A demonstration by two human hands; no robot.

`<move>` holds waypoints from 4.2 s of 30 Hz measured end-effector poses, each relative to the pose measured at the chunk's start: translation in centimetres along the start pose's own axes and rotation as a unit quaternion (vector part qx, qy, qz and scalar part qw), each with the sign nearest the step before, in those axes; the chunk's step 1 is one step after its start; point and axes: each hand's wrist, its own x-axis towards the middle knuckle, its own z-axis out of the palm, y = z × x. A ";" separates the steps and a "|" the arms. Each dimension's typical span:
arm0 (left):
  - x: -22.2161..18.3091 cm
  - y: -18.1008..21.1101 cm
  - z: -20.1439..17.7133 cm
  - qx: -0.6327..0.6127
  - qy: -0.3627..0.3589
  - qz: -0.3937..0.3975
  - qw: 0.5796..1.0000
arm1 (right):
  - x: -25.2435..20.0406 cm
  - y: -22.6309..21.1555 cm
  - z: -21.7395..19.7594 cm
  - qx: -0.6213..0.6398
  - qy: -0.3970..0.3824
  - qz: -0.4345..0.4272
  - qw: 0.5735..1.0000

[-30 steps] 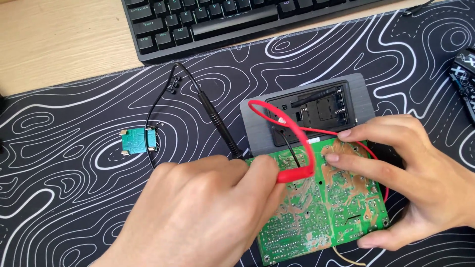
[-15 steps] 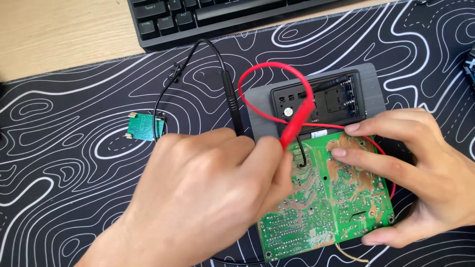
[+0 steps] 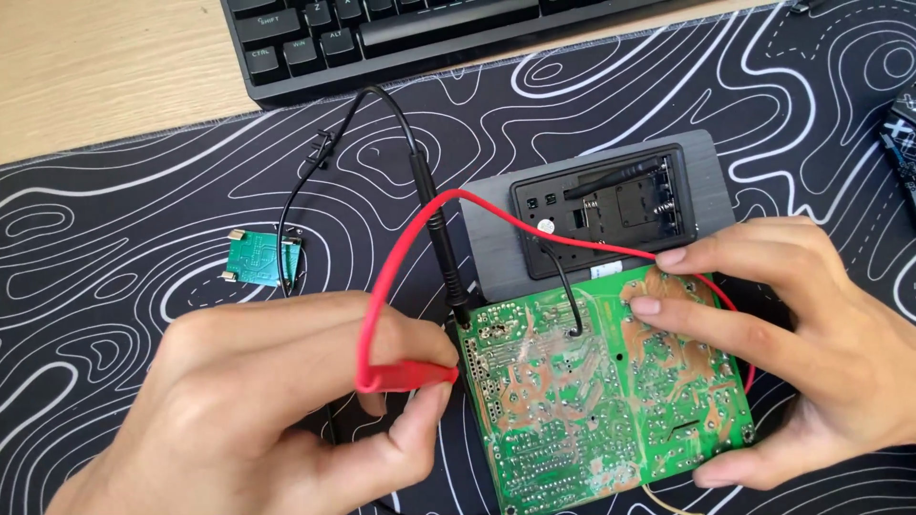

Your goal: Testing a circuit board with a multimeter to troubleshoot or verify connections.

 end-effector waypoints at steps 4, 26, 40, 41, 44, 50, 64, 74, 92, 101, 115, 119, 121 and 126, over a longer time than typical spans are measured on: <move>0.0 -0.3 0.2 -0.047 0.006 -0.007 0.999 | 0.0 -0.2 0.1 -0.002 0.013 0.003 1.000; 0.1 -0.3 1.5 -0.073 0.030 0.055 0.995 | -0.1 0.1 -0.3 -0.002 -0.019 0.005 1.000; -0.3 0.1 4.3 -0.020 0.123 0.008 0.992 | -1.3 0.7 1.0 0.042 0.020 0.004 0.999; -0.3 0.6 4.9 -0.022 0.120 0.011 0.992 | -1.2 0.6 0.9 0.040 0.021 0.008 0.999; -0.3 1.6 6.3 0.056 0.215 -0.079 0.972 | -1.0 0.3 0.8 0.036 0.014 0.002 0.999; -1.6 2.8 5.9 0.084 0.170 -0.075 0.979 | -0.8 -0.3 0.5 0.024 0.004 0.022 0.999; -4.2 0.8 7.4 0.113 0.058 0.110 0.986 | 7.0 -2.6 -2.0 -0.173 0.066 -0.044 0.982; -3.8 -0.2 7.3 0.138 0.077 0.185 0.970 | 5.9 -3.7 -1.8 0.010 0.001 0.038 0.999; -4.1 0.0 8.3 0.208 0.101 0.196 0.953 | 7.3 -4.0 -2.2 0.124 0.003 0.106 0.987; -4.0 0.5 8.4 0.235 0.123 0.182 0.947 | 7.6 -3.9 -1.6 0.115 -0.001 0.100 0.988; -2.9 0.3 7.0 0.072 0.147 0.158 0.974 | 5.9 -3.2 -1.1 0.023 0.026 0.027 0.999; -2.7 -0.4 7.1 0.108 0.143 0.173 0.968 | 5.4 -2.9 -1.5 0.020 0.055 0.029 0.998; -2.6 -0.4 6.9 0.081 0.147 0.163 0.972 | 5.2 -2.6 -2.3 0.003 0.096 0.012 0.995; -2.7 0.2 7.1 0.000 0.119 0.161 0.980 | 0.5 1.1 -4.8 -0.059 0.139 0.071 0.986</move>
